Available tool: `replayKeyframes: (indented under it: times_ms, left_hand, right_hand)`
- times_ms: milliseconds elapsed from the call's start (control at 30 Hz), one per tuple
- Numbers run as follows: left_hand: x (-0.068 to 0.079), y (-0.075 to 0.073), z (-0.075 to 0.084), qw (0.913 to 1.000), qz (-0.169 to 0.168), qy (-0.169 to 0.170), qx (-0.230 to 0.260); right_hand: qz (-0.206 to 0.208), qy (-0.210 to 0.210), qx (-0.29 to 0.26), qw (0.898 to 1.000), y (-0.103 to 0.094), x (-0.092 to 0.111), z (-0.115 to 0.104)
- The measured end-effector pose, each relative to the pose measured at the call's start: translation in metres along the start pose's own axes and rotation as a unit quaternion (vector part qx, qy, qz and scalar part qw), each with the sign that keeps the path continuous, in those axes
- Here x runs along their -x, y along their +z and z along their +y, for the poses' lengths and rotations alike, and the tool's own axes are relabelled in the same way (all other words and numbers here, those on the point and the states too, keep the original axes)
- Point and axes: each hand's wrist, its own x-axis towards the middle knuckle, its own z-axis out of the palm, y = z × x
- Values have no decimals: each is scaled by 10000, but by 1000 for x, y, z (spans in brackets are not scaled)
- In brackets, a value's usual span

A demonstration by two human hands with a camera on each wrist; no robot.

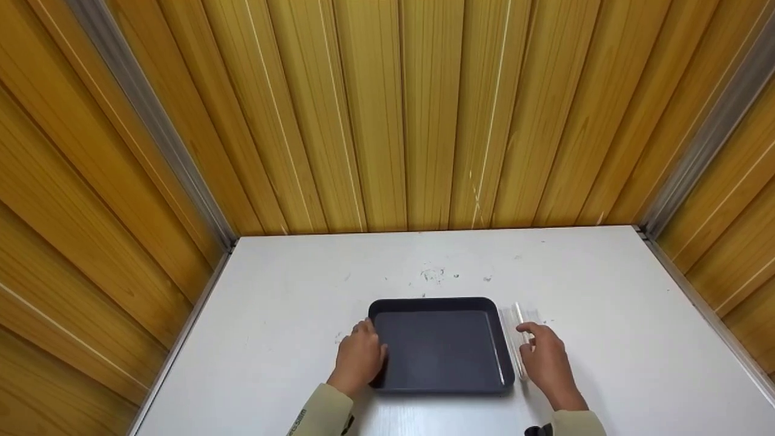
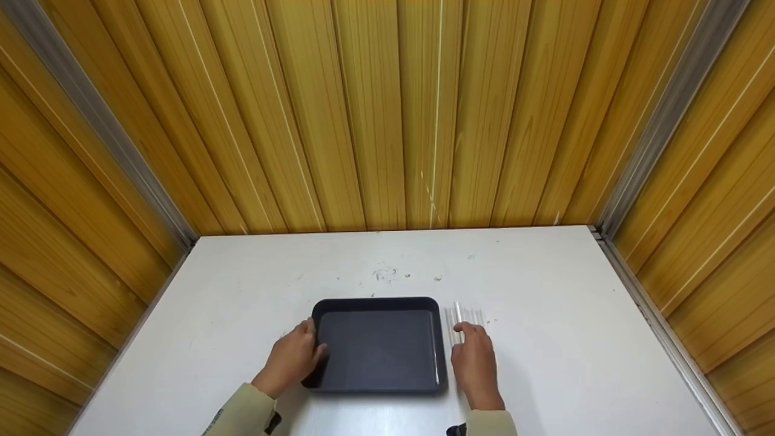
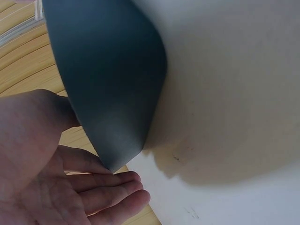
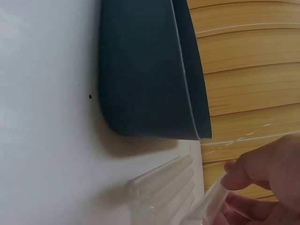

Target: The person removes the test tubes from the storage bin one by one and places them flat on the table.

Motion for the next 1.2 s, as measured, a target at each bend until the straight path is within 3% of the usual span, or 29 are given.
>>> replayKeyframes:
  times_ms: [333,600,1200]
  left_hand:
    - [0,0,0,9999,135,38,6]
    - [0,-3,1,9999,-52,10,-121]
    - [0,-1,1,9999,19,-53,91]
  right_hand:
    - [-63,125,53,9999,-2,-2,7]
    - [14,75,144,9999,-4,-3,15]
    - [-223,481,197,9984,-13,-10,34]
